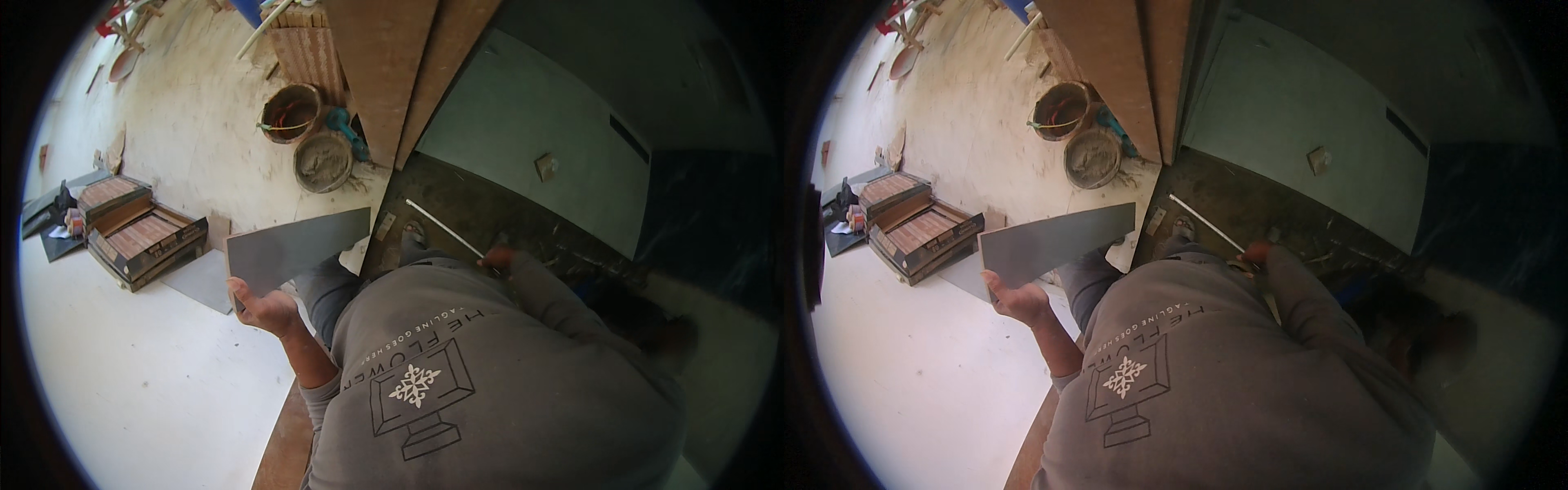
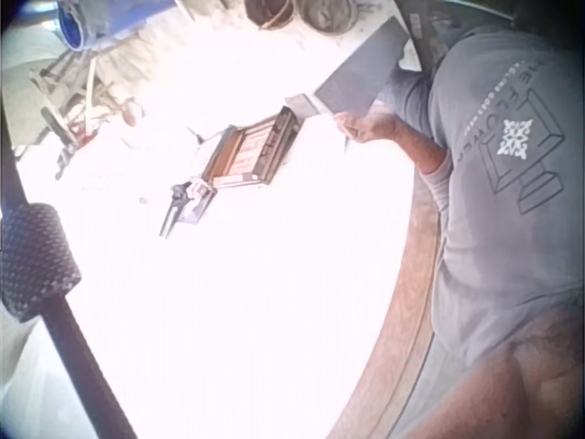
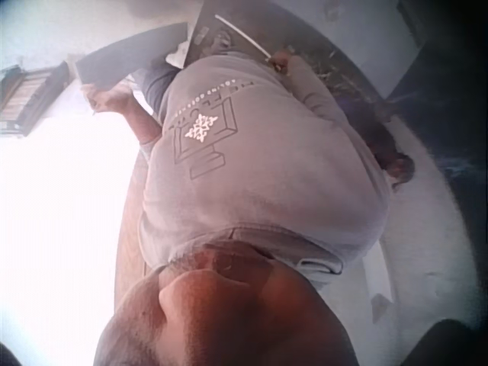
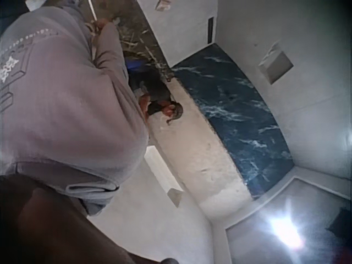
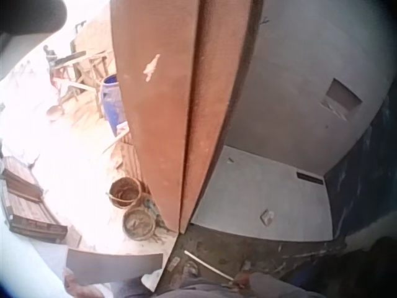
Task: The person holds a long rectangular tile and measures its dimensions using a tape measure. They extend the tape along the edge of the tile several times to verify the length while standing in an active renovation area.
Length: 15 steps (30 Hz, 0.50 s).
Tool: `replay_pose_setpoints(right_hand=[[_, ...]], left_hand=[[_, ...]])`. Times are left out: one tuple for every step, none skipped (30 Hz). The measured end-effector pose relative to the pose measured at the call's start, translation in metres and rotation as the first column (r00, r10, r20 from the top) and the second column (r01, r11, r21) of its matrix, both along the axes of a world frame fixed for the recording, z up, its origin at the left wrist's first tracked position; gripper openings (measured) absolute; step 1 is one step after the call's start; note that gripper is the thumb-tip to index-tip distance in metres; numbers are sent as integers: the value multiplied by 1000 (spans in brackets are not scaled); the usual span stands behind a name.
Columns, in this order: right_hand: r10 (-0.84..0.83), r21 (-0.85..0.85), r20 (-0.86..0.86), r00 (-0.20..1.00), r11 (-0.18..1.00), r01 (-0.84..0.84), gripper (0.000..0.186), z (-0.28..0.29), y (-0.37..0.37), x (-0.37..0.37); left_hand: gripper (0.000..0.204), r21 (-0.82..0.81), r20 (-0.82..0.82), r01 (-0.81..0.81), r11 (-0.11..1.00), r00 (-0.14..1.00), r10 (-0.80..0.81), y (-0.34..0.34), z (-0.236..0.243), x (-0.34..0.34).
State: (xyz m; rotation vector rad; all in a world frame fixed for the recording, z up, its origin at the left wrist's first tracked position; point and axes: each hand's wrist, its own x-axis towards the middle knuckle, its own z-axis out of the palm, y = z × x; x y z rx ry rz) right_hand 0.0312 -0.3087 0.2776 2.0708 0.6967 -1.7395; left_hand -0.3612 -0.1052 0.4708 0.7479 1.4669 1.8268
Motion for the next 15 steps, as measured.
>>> replay_pose_setpoints(right_hand=[[-21, -20, -31, 999, 1000, 20, 57, -11, 1, 2], [-42, -40, -61, 997, 998, 40, 56, -19, 0, 5], [-30, -29, -52, 998, 999, 29, 56, -16, 8, 4], [-23, -14, -44, 999, 1000, 22, 56, -7, 18, -1], [-16, 4, -36, 999, 1000, 16, 57, 0, 27, -4], [-9, 23, -28, 1000, 1000, 9, 58, 8, 36, -7], [-5, 47, -21, 1000, 999, 6, 61, 15, 43, -10], [-2, 71, -14, 1000, 997, 3, 64, 17, 47, -11], [4, 70, -13, 1000, 998, -3, 64, 16, 48, -10], [11, 69, -12, 1000, 998, -10, 65, 14, 49, -10], [18, 67, -11, 1000, 998, -17, 66, 12, 49, -10], [28, 73, -4, 1000, 997, -28, 67, 6, 45, -8], [38, 79, 3, 999, 996, -39, 68, -2, 39, -6], [47, 84, 10, 999, 995, -48, 69, -8, 34, -3], [28, 59, 0, 1000, 998, -28, 64, -9, 33, -3]], left_hand=[[34, 13, -6, 1, 1000, 1000, -1, 1, -1, -4], [34, 26, -12, 2, 1000, 1000, -2, 1, -2, -8], [35, 44, -22, -6, 999, 1000, 7, 1, -2, -13], [35, 49, -25, -22, 999, 999, 23, 0, -1, -15], [35, 53, -27, -37, 998, 999, 39, -1, -1, -17], [35, 58, -31, -50, 997, 998, 52, -2, 1, -19], [35, 61, -33, -49, 997, 998, 51, -3, 1, -21], [36, 64, -35, -47, 997, 998, 50, -6, 0, -24], [38, 70, -36, -41, 997, 998, 44, -7, -1, -25], [38, 68, -46, -56, 996, 997, 59, -9, -1, -26], [39, 66, -57, -70, 995, 996, 74, -11, -2, -26], [40, 64, -69, -83, 994, 994, 88, -13, -2, -26], [41, 58, -76, -89, 994, 993, 93, -15, -3, -27], [42, 53, -82, -93, 994, 992, 98, -16, -4, -29], [44, 46, -90, -103, 994, 990, 107, -18, -2, -29]])
